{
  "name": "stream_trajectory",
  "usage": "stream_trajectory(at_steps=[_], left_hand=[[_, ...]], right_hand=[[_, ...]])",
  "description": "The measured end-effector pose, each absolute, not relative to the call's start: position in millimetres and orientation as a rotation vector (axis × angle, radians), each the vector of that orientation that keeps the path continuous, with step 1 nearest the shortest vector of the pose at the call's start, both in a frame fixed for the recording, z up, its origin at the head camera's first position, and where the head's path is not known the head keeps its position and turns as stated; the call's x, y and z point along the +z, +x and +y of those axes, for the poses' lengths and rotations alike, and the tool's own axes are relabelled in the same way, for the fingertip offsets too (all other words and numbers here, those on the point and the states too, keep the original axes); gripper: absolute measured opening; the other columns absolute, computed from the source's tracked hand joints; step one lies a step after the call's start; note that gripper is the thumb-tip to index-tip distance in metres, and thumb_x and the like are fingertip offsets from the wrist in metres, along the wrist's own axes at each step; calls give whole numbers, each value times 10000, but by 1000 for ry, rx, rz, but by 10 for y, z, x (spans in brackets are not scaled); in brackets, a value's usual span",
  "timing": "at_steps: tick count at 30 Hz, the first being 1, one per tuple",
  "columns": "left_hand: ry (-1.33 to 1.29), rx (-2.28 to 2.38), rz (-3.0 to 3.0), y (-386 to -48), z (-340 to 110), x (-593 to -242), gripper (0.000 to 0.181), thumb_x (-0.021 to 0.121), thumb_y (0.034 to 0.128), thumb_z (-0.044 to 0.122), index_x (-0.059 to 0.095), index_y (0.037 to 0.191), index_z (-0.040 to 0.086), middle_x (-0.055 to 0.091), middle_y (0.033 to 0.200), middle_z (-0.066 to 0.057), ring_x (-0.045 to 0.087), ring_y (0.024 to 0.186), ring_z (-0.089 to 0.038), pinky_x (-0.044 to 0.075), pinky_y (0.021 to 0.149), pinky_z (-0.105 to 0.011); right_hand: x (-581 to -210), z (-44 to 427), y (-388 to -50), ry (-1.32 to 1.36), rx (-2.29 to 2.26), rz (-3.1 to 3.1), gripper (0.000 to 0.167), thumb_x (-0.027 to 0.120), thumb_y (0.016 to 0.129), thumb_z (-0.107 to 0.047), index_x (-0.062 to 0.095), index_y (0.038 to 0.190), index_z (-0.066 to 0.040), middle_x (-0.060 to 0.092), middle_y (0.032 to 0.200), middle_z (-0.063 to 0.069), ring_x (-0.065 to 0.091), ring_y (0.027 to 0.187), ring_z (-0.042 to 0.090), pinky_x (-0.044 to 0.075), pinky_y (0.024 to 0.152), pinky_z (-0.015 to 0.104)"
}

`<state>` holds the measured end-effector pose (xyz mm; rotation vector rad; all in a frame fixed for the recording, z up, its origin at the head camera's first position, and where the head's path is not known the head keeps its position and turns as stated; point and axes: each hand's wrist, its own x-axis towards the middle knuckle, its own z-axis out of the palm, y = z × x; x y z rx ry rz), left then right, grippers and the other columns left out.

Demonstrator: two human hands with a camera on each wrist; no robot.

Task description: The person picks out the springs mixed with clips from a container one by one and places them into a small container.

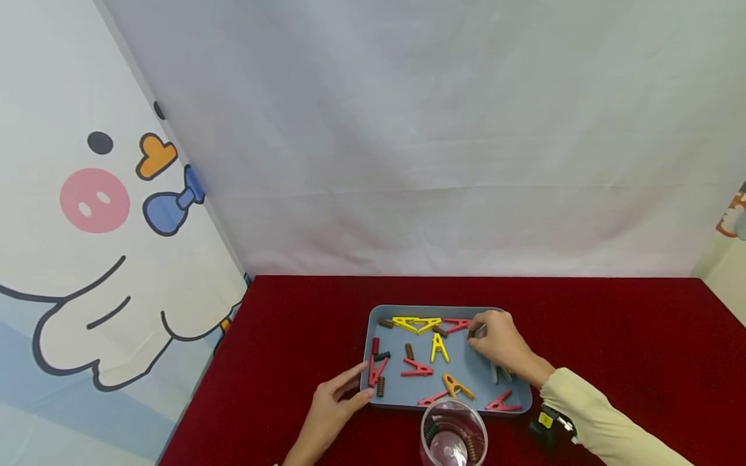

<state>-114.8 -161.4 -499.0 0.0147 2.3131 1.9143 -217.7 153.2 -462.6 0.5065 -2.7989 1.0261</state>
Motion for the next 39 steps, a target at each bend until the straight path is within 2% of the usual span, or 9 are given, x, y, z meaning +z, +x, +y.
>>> stream_trajectory(at_steps=[16,39], left_hand=[[20,1919,2337,-1171,-1617,-5031,522,715,856,286,561,1340,164,469,1396,-122,502,1198,-315,486,859,-300],[2,1920,2322,-1169,-1605,-5049,537,731,839,299,567,1334,174,469,1400,-98,498,1205,-297,481,866,-290]], right_hand=[[-4548,1602,-2077,514,1063,-2780,152,729,739,42,715,889,25,640,881,112,597,670,128,482,529,239],[-4440,1721,-1876,608,1076,-2693,186,742,718,73,720,887,0,654,830,54,598,694,132,497,591,259]])
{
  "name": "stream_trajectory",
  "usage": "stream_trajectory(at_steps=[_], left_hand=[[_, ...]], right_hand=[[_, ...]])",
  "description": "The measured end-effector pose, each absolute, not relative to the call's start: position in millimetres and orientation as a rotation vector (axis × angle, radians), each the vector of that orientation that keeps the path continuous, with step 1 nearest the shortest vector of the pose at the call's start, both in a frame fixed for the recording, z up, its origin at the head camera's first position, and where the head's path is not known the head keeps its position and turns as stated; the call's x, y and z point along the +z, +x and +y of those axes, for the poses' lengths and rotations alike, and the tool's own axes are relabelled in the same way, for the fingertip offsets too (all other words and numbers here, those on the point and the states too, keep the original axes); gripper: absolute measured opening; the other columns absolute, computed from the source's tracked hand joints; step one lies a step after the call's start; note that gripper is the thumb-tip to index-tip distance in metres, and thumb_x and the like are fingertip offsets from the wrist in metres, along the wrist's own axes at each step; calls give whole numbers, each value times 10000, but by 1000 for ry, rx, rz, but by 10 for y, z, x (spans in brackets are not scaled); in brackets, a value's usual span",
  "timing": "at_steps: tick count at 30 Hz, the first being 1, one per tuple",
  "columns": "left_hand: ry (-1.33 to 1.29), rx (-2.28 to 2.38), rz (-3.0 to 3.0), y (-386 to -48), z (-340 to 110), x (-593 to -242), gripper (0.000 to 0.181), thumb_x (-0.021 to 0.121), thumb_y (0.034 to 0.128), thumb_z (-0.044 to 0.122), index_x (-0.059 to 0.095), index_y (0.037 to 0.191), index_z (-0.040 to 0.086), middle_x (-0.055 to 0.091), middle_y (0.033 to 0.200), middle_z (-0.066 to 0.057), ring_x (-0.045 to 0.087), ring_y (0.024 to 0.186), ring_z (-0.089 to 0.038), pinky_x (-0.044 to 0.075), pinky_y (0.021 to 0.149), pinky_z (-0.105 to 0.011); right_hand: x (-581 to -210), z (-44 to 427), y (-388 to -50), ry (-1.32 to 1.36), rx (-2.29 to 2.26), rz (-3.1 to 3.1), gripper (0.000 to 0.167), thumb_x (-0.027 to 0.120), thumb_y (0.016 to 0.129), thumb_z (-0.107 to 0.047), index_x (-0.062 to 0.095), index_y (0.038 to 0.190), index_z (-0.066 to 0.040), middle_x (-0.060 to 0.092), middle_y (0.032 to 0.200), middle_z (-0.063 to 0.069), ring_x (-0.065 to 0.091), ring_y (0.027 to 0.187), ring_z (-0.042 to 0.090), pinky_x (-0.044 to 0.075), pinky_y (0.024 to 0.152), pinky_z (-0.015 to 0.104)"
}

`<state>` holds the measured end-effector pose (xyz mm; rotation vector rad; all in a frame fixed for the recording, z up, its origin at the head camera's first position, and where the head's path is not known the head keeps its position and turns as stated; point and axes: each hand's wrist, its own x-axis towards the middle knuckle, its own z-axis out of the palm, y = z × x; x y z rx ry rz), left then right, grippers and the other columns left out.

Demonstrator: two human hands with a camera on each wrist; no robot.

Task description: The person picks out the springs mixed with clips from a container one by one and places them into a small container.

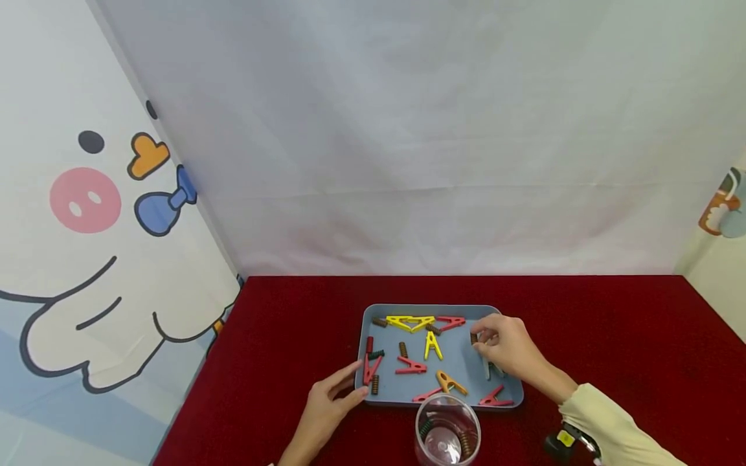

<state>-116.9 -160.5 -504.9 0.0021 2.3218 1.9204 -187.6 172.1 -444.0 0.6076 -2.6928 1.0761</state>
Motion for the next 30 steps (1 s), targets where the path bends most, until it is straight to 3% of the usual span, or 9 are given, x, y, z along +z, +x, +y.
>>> stream_trajectory(at_steps=[7,30], left_hand=[[-12,1928,2326,-1158,-1608,-5017,532,735,835,293,573,1328,175,474,1393,-112,512,1189,-294,484,859,-304],[-28,1941,2294,-1153,-1584,-5011,544,735,835,293,564,1335,162,458,1400,-138,507,1192,-294,488,853,-292]], right_hand=[[-4395,1724,-1831,639,1086,-2671,187,753,710,75,716,873,-7,649,848,54,623,707,163,512,602,253],[-4291,1713,-1637,710,1193,-2646,216,751,727,71,714,899,-54,645,890,40,623,721,87,508,592,185]])
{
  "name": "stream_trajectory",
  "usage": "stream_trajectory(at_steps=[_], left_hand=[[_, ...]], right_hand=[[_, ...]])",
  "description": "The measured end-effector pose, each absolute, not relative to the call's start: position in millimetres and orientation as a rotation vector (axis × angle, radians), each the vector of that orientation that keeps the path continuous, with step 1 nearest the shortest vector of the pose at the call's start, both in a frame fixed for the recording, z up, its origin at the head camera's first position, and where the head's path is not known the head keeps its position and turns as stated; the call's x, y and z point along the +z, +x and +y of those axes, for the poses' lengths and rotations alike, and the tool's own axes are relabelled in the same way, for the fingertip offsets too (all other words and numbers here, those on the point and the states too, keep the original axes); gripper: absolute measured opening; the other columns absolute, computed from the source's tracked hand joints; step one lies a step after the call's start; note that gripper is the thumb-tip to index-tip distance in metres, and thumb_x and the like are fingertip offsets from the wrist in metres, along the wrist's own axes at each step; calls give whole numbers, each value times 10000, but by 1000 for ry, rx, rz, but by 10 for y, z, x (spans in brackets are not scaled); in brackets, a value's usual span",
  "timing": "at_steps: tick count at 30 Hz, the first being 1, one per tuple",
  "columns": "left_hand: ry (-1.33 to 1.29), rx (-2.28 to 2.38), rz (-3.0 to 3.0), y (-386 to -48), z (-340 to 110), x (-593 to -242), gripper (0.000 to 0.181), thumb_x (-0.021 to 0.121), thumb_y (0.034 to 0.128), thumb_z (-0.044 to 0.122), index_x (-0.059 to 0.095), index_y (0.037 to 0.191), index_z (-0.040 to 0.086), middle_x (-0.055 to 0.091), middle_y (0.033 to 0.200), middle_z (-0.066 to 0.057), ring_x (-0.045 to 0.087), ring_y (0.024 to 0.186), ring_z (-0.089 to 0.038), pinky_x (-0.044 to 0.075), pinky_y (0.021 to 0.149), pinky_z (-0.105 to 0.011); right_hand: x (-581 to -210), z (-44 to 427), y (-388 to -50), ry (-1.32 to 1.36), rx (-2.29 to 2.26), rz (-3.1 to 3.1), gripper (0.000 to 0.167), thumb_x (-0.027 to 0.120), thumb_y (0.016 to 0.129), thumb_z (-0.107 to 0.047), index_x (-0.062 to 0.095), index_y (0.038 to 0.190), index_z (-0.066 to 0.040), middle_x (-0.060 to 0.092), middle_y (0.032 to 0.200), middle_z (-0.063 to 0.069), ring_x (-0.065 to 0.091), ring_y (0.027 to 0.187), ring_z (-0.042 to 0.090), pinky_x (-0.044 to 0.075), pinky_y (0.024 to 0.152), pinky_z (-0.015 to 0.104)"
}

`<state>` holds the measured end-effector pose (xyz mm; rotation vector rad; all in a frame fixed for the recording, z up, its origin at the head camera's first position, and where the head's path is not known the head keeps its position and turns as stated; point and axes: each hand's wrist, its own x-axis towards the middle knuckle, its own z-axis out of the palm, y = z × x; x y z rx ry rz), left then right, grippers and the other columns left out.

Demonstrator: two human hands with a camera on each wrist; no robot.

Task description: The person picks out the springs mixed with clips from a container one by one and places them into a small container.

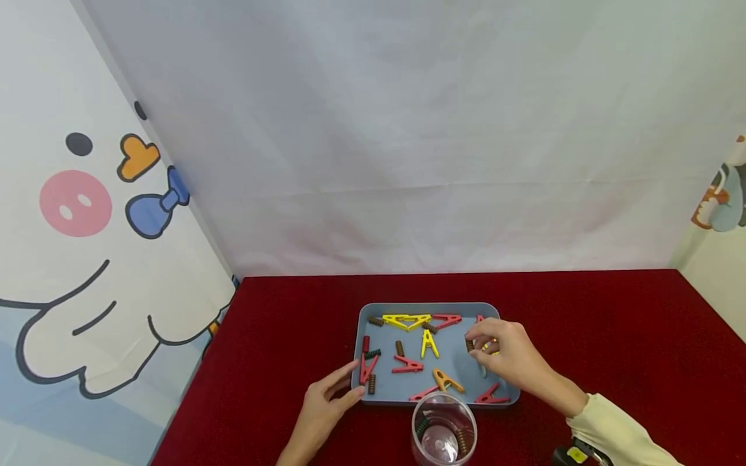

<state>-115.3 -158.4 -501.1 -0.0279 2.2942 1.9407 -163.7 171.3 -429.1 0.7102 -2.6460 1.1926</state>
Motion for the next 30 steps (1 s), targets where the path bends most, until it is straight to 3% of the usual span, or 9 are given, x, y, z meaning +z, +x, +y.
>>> stream_trajectory(at_steps=[30], left_hand=[[-17,1957,2305,-1154,-1584,-5009,538,719,856,254,547,1348,123,464,1393,-155,511,1183,-296,494,833,-277]], right_hand=[[-4161,1665,-1447,826,1266,-2628,233,747,740,83,710,924,-55,656,938,53,616,734,92,517,600,197]])
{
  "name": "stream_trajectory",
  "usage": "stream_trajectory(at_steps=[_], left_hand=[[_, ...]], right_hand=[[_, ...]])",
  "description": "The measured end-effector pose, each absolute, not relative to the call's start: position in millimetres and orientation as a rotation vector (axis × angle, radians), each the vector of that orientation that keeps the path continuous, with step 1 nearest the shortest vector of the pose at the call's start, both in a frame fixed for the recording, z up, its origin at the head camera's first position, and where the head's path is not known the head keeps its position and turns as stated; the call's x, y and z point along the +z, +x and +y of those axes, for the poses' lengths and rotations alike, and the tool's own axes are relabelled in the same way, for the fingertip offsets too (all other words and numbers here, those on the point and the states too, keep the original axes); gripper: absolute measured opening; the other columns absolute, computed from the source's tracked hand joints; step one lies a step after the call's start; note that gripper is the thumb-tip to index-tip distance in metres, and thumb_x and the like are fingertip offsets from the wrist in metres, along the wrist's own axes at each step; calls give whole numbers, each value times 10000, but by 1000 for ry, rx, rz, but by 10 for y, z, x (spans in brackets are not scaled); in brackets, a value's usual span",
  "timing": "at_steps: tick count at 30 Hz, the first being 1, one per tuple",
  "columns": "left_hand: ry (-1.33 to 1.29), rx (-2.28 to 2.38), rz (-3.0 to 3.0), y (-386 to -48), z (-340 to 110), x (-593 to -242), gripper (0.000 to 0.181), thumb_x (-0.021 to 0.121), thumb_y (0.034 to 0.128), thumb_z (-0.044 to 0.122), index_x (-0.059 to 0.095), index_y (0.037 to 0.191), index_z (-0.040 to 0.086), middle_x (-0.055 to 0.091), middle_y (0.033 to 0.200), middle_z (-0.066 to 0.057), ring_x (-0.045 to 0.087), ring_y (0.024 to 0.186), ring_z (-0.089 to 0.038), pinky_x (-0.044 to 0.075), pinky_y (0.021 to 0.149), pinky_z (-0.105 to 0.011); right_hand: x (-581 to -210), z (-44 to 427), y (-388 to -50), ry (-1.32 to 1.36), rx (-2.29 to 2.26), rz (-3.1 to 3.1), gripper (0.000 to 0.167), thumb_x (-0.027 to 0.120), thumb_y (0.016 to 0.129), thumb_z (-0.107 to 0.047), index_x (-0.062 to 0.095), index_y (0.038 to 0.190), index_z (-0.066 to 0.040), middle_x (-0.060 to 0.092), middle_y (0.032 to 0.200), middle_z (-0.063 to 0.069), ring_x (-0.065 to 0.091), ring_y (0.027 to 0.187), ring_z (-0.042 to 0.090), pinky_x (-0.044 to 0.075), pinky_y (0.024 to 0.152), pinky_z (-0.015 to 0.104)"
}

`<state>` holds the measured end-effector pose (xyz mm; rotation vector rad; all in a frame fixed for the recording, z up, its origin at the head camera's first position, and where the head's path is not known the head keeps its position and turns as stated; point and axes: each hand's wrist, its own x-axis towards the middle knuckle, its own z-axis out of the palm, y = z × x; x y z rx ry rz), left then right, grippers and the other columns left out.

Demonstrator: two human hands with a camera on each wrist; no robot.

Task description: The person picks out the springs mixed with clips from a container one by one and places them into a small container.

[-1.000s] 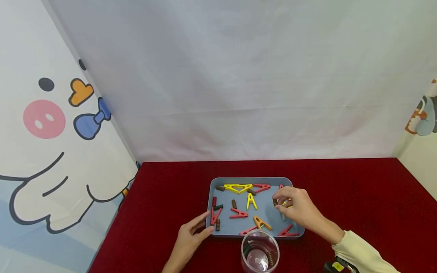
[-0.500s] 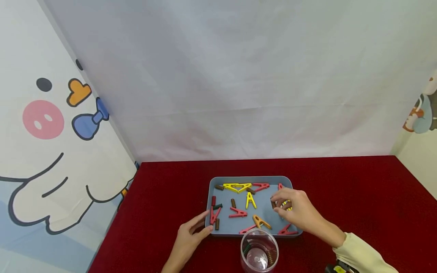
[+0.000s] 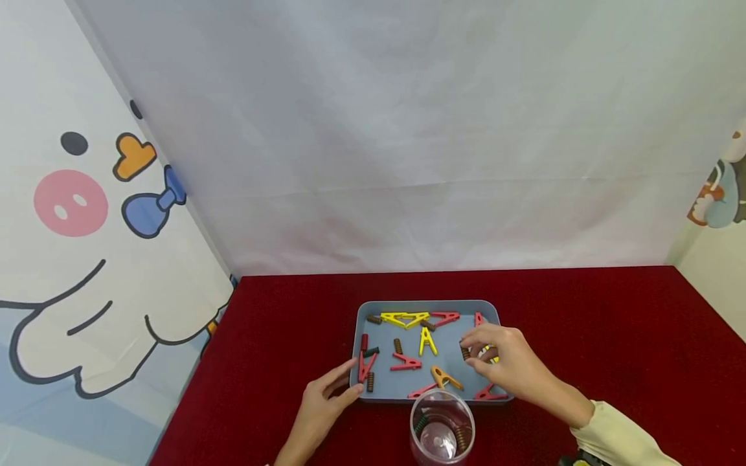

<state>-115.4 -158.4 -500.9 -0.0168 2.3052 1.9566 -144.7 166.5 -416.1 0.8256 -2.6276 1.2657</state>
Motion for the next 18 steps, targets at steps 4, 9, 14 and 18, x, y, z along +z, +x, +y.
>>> stream_trajectory(at_steps=[4,9,14,18], left_hand=[[-30,1929,2326,-1158,-1575,-5015,526,722,850,275,564,1335,147,479,1383,-134,515,1179,-289,493,845,-288],[-29,1915,2338,-1164,-1572,-5027,529,730,840,293,572,1327,164,487,1377,-127,519,1174,-285,492,847,-287],[-23,1920,2340,-1165,-1572,-5031,529,731,839,290,572,1327,158,487,1375,-134,525,1167,-285,493,834,-272],[-18,1925,2344,-1158,-1575,-5035,524,730,841,284,574,1325,155,485,1375,-137,523,1170,-291,496,834,-275]], right_hand=[[-4159,1672,-1440,847,1267,-2617,239,746,737,87,710,925,-55,657,940,56,616,735,93,519,596,202],[-4143,1674,-1426,863,1279,-2614,238,745,740,85,708,926,-58,655,946,57,615,737,93,522,596,210],[-4112,1683,-1404,878,1291,-2621,235,745,749,72,707,937,-64,656,959,64,620,743,94,520,601,202],[-4107,1698,-1386,887,1298,-2623,237,743,747,74,708,934,-68,656,974,74,621,747,82,521,600,204]])
